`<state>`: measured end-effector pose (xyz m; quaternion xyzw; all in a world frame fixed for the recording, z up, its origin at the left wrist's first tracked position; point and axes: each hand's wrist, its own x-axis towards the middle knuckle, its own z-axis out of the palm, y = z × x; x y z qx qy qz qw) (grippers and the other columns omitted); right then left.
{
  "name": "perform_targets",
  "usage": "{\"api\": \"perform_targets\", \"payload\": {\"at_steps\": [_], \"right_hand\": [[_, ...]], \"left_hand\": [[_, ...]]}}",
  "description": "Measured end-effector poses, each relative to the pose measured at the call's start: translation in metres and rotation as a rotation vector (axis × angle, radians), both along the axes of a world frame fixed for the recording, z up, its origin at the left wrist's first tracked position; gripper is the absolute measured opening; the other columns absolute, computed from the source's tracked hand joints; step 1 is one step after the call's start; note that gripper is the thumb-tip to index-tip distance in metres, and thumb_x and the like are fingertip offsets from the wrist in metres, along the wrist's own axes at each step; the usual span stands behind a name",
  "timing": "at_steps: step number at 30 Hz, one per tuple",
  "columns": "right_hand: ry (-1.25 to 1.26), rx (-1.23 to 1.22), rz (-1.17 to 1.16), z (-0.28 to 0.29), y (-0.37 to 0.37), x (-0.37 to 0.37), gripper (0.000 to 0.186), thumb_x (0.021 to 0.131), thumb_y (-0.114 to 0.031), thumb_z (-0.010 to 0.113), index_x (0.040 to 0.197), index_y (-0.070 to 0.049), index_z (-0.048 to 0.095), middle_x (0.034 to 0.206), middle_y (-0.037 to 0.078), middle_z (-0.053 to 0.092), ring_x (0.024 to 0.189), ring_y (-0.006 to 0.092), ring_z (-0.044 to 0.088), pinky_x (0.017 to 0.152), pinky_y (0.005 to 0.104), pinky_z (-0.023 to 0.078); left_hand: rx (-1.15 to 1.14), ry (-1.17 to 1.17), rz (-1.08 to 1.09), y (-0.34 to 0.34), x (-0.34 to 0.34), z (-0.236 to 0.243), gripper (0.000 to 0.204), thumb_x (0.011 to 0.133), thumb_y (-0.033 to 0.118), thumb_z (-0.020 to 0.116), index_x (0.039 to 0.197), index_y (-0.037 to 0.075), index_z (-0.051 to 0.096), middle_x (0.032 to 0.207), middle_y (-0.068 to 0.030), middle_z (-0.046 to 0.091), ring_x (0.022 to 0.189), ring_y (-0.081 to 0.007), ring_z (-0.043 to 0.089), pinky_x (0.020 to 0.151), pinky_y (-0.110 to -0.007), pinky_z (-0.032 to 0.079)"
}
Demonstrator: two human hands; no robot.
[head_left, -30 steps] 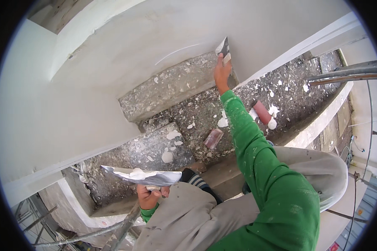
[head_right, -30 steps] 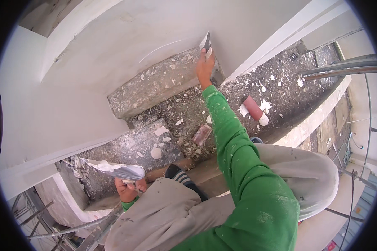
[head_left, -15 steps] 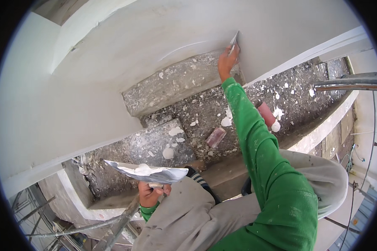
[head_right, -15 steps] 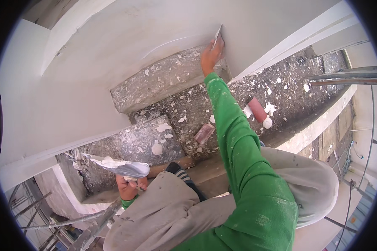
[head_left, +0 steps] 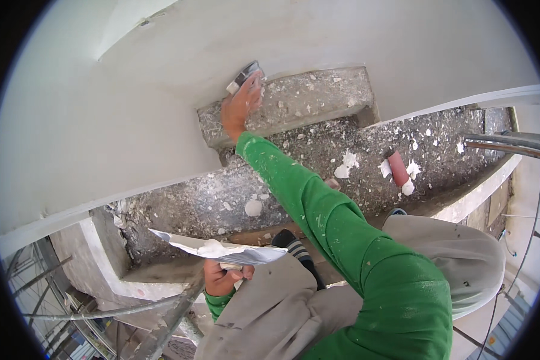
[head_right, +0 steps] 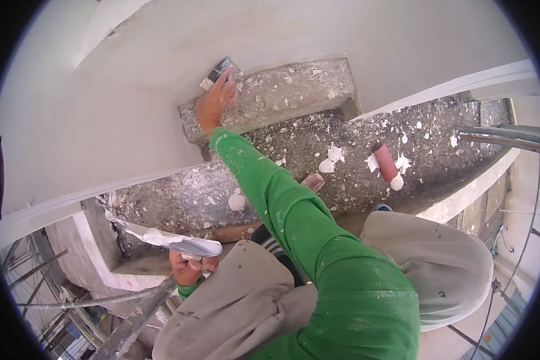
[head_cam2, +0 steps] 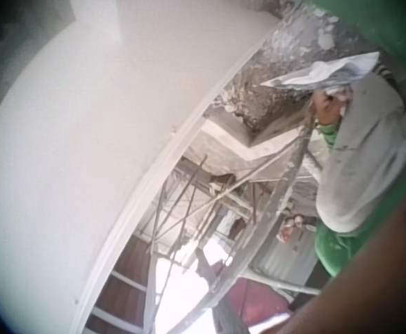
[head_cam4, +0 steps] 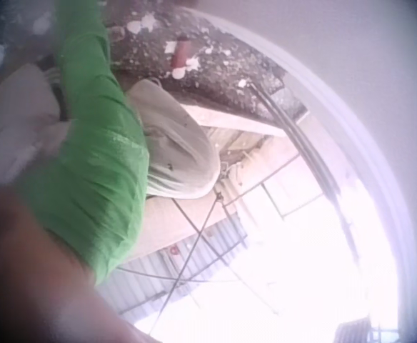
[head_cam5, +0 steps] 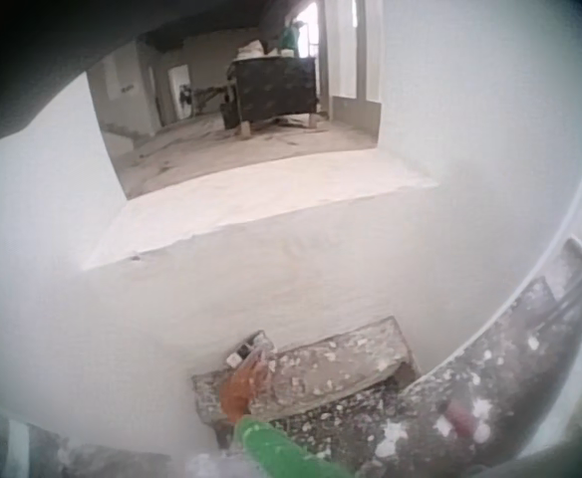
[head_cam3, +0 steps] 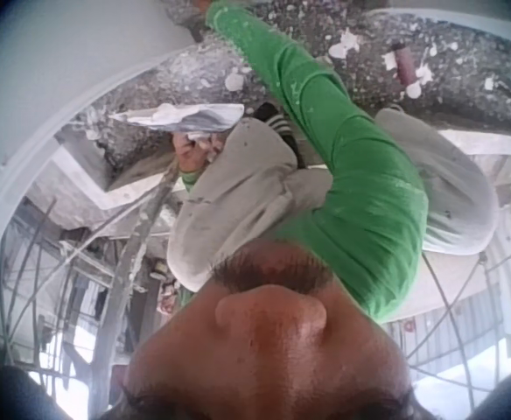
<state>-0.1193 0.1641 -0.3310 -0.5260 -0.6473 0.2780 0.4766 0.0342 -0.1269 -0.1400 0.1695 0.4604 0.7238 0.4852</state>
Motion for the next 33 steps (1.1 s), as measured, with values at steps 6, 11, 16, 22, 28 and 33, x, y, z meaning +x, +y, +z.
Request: {"api": "perform_targets", "payload": {"at_steps": [6, 11, 16, 22, 28, 33], "right_hand": [[0.181, -0.067, 0.489, 0.016, -0.045, 0.036, 0.045, 0.095, -0.01, 0.048, 0.136, 0.003, 0.036, 0.123, 0.015, 0.046, 0.112, 0.0265, 0.044, 0.097, 0.0403, 0.032], [0.725, -0.578, 0.825, 0.101, -0.025, 0.174, 0.033, 0.102, -0.021, 0.041, 0.129, -0.002, 0.046, 0.103, 0.003, 0.053, 0.098, 0.0146, 0.049, 0.087, 0.0311, 0.04], [0.609, -0.058, 1.122, 0.177, -0.026, 0.233, 0.04, 0.099, -0.02, 0.044, 0.133, 0.001, 0.044, 0.113, 0.011, 0.051, 0.114, 0.0223, 0.046, 0.1, 0.0385, 0.036], [-0.266, 0.463, 1.284, 0.166, 0.02, 0.269, 0.052, 0.08, -0.013, 0.064, 0.129, 0.0, 0.052, 0.122, 0.013, 0.053, 0.11, 0.0265, 0.047, 0.092, 0.0425, 0.037], [0.812, -0.769, 0.719, 0.164, 0.044, 0.293, 0.028, 0.095, -0.015, 0.056, 0.119, 0.0, 0.052, 0.114, 0.006, 0.06, 0.093, 0.0104, 0.059, 0.074, 0.0245, 0.043], [1.566, -1.348, 1.034, 0.157, 0.045, 0.278, 0.028, 0.095, -0.022, 0.057, 0.117, -0.005, 0.051, 0.1, 0.006, 0.061, 0.083, 0.011, 0.06, 0.068, 0.031, 0.05]], "left_hand": [[-0.019, 0.029, -0.04, 0.015, -0.004, 0.003, 0.051, 0.091, 0.026, 0.063, 0.126, -0.001, 0.038, 0.073, -0.0111, 0.053, 0.061, -0.018, 0.054, 0.052, -0.031, 0.045], [0.121, -0.327, -0.112, 0.036, -0.008, -0.029, 0.044, 0.097, 0.024, 0.052, 0.133, 0.006, 0.035, 0.073, -0.0072, 0.044, 0.056, -0.0164, 0.049, 0.04, -0.027, 0.043], [0.296, -0.726, -0.273, 0.07, -0.008, -0.057, 0.042, 0.098, 0.022, 0.05, 0.136, 0.009, 0.035, 0.071, -0.0053, 0.04, 0.053, -0.0143, 0.045, 0.032, -0.023, 0.039], [0.304, -0.502, -0.45, 0.086, -0.023, -0.034, 0.049, 0.093, 0.018, 0.058, 0.133, 0.0, 0.035, 0.07, -0.0073, 0.044, 0.05, -0.013, 0.043, 0.032, -0.023, 0.032], [0.051, 0.114, -0.567, 0.087, -0.041, -0.006, 0.027, 0.091, 0.013, 0.06, 0.112, -0.002, 0.051, 0.082, -0.0058, 0.058, 0.064, -0.0092, 0.052, 0.055, -0.025, 0.044], [0.033, 0.074, -0.67, 0.096, -0.006, -0.042, 0.02, 0.092, 0.016, 0.061, 0.103, -0.001, 0.056, 0.082, -0.0028, 0.059, 0.064, -0.008, 0.051, 0.057, -0.023, 0.043]]}}
